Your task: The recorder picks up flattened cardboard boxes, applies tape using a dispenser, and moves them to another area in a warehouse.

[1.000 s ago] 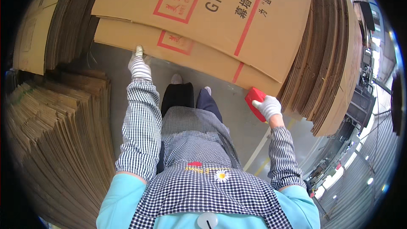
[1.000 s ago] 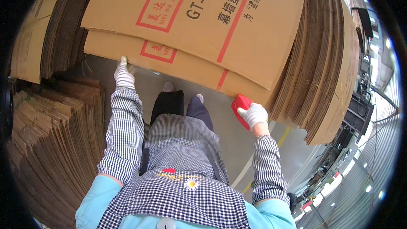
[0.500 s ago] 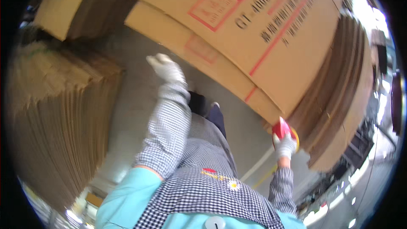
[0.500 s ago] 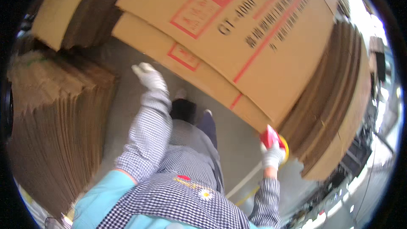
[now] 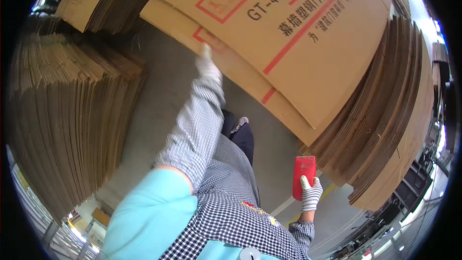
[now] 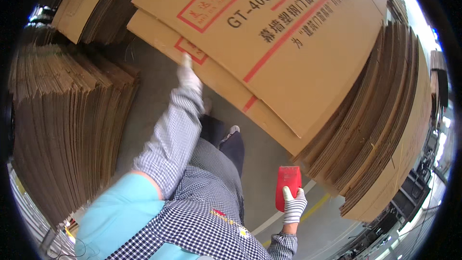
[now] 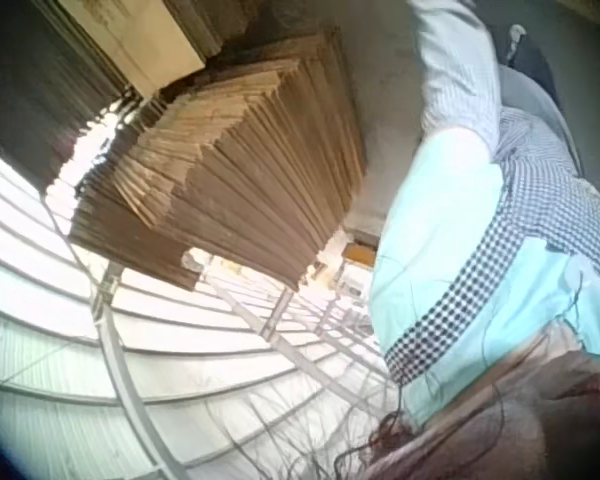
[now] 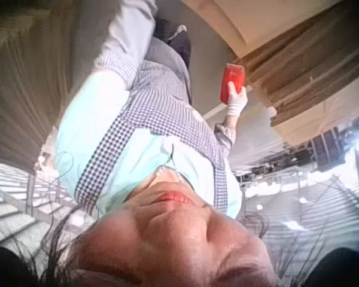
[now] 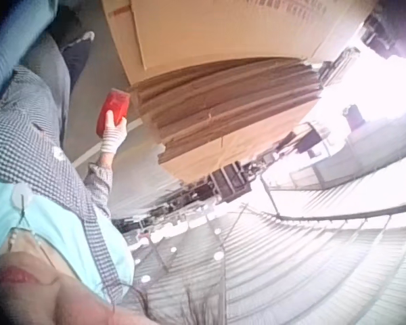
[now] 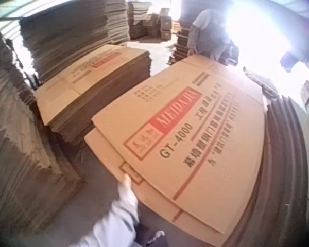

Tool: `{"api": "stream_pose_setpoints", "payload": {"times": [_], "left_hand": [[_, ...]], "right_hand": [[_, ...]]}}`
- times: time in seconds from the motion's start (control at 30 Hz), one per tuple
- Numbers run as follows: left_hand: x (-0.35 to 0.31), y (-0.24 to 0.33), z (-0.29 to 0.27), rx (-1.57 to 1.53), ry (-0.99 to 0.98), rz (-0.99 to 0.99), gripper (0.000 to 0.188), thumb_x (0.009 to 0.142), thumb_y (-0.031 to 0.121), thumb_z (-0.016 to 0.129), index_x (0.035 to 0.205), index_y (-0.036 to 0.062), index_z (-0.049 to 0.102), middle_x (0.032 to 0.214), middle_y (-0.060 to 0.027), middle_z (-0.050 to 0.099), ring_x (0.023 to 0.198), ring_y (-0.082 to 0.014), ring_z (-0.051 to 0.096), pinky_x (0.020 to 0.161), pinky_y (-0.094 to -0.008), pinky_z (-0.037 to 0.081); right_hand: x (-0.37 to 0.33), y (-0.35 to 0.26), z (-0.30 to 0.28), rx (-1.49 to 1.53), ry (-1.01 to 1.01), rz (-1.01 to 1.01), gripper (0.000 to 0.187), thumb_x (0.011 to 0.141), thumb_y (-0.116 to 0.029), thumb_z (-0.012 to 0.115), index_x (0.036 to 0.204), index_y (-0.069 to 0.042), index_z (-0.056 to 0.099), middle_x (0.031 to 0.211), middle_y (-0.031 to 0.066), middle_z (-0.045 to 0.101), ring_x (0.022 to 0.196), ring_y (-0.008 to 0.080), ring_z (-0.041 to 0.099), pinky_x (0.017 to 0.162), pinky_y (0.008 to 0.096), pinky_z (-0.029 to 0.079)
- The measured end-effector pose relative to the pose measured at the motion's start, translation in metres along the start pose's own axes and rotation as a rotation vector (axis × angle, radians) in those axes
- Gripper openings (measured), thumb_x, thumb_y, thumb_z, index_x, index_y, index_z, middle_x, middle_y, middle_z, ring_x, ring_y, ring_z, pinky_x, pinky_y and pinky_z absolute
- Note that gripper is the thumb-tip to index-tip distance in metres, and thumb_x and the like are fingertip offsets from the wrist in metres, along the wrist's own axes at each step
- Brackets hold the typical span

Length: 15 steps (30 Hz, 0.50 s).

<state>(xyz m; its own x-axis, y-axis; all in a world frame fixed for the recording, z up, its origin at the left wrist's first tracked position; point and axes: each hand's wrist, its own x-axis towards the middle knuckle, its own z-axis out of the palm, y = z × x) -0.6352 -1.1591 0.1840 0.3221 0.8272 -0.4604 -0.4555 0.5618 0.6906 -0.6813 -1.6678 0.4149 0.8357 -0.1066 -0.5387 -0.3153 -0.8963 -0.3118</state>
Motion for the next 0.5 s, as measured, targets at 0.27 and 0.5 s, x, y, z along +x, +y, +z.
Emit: {"api": "stream_pose_setpoints", "payload": {"times": [0.27, 0.5], "left_hand": [[-0.299, -0.138, -0.006, 1.104, -1.022, -0.928, 0.021, 0.086, 0.021, 0.066, 0.1, 0.0075, 0.073, 0.096, -0.0107, 0.074, 0.085, -0.0228, 0.068, 0.078, -0.0347, 0.055], [-0.115, 0.002, 0.055, 0.562, 0.075, 0.15, 0.041, 0.095, 0.019, 0.063, 0.127, -0.0031, 0.051, 0.117, -0.0102, 0.059, 0.1, -0.0188, 0.057, 0.09, -0.0276, 0.046]], "right_hand": [[0.004, 0.008, -0.036, 0.405, -0.006, -0.072, 0.033, 0.083, -0.023, 0.078, 0.102, -0.001, 0.064, 0.09, 0.0029, 0.067, 0.082, 0.0098, 0.057, 0.078, 0.0277, 0.05], [-0.005, 0.0, -0.042, 0.702, -0.127, -0.061, 0.031, 0.087, -0.024, 0.073, 0.105, 0.0, 0.064, 0.094, 0.0027, 0.067, 0.084, 0.0093, 0.058, 0.078, 0.0272, 0.05]]}}
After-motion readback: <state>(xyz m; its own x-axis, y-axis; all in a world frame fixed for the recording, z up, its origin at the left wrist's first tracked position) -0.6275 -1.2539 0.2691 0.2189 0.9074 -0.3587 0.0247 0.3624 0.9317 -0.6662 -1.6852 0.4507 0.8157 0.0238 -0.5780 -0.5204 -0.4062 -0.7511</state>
